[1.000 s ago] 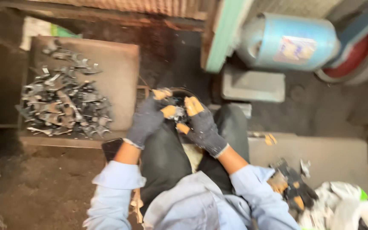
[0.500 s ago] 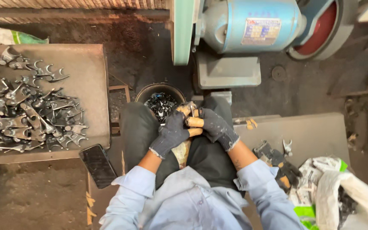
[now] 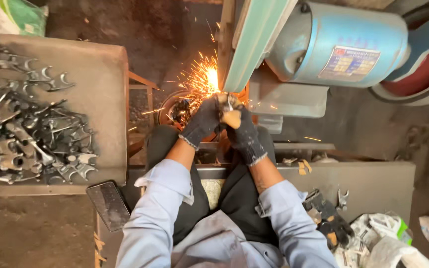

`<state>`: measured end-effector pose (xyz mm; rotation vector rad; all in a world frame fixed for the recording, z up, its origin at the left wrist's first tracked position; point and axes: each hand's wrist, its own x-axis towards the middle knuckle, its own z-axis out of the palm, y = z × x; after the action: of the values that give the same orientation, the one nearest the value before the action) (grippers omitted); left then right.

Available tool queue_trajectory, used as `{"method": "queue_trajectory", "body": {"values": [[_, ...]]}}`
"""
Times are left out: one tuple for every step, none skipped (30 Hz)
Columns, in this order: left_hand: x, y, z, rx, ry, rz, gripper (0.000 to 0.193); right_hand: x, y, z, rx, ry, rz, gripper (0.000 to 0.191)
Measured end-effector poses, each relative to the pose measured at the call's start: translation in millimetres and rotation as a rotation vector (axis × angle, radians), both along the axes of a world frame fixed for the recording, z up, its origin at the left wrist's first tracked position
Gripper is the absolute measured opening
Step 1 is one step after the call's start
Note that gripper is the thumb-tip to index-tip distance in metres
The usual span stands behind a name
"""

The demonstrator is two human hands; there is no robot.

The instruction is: The person sits at a bench grinder and grinds metal workpieces one at a time, holding each piece against the spinning wheel with both gloved hands as sparks fly. After grinding, the person places the finished piece into a tray filled with similar ground metal parts and picks up the next piece.

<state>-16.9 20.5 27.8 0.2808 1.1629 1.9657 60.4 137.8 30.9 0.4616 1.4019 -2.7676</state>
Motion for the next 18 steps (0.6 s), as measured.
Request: {"method": "queue_trajectory", "body": {"values": [[-4,1,-9,-0.095,0.008,0.008,0.027,-2,0,-5,-0.035,-0.044,-0.011,0.036],[-4,3,-14,-0.187,0.022,0.016,0.031,-1,1,-6,-0.068,-0.083,-0.022,0.035],[-4,3,-14,-0.178,0.088,0.026,0.032,0,4,-2,-0.035,-0.087,-0.005,0.035],[-3,2,-9,-0.168,0.159,0.035,0.032,2,7,5,-0.003,-0.086,0.012,0.036],[-1,0,-1,-0.156,0.235,0.044,0.032,2,7,16,0.029,-0.081,0.028,0.037],[1,-3,11,-0.013,-0.050,0.038,0.029,5,10,31,-0.041,-0.122,0.022,0.042],[6,-6,26,0.127,-0.330,0.031,0.028,9,12,50,-0.111,-0.157,0.017,0.047],[14,-10,41,0.265,-0.613,0.023,0.031,15,14,70,-0.180,-0.192,0.012,0.053],[20,-15,56,0.070,0.010,0.055,0.041,21,16,90,0.032,0.005,0.101,0.061],[28,-26,71,-0.125,0.636,0.093,0.052,30,19,111,0.248,0.204,0.188,0.070],[41,-37,84,-0.328,1.237,0.125,0.063,44,21,129,0.457,0.376,0.272,0.080],[56,-38,91,-0.498,1.268,0.142,0.062,61,15,142,0.722,0.018,0.314,0.076],[68,-38,95,-0.660,1.310,0.175,0.060,68,9,146,0.818,-0.136,0.282,0.070],[73,-40,97,-0.823,1.374,0.219,0.058,73,0,146,0.756,-0.194,0.210,0.063],[83,-40,97,-0.810,1.301,0.214,0.065,78,-7,142,0.660,-0.210,0.145,0.058],[91,-42,96,-0.799,1.235,0.210,0.072,83,-10,137,0.664,-0.170,0.117,0.052],[97,-41,94,-0.792,1.169,0.201,0.079,89,-11,130,0.706,-0.109,0.097,0.047],[102,-40,93,-0.754,1.109,0.271,0.088,94,-11,123,0.814,0.011,0.121,0.042]]}}
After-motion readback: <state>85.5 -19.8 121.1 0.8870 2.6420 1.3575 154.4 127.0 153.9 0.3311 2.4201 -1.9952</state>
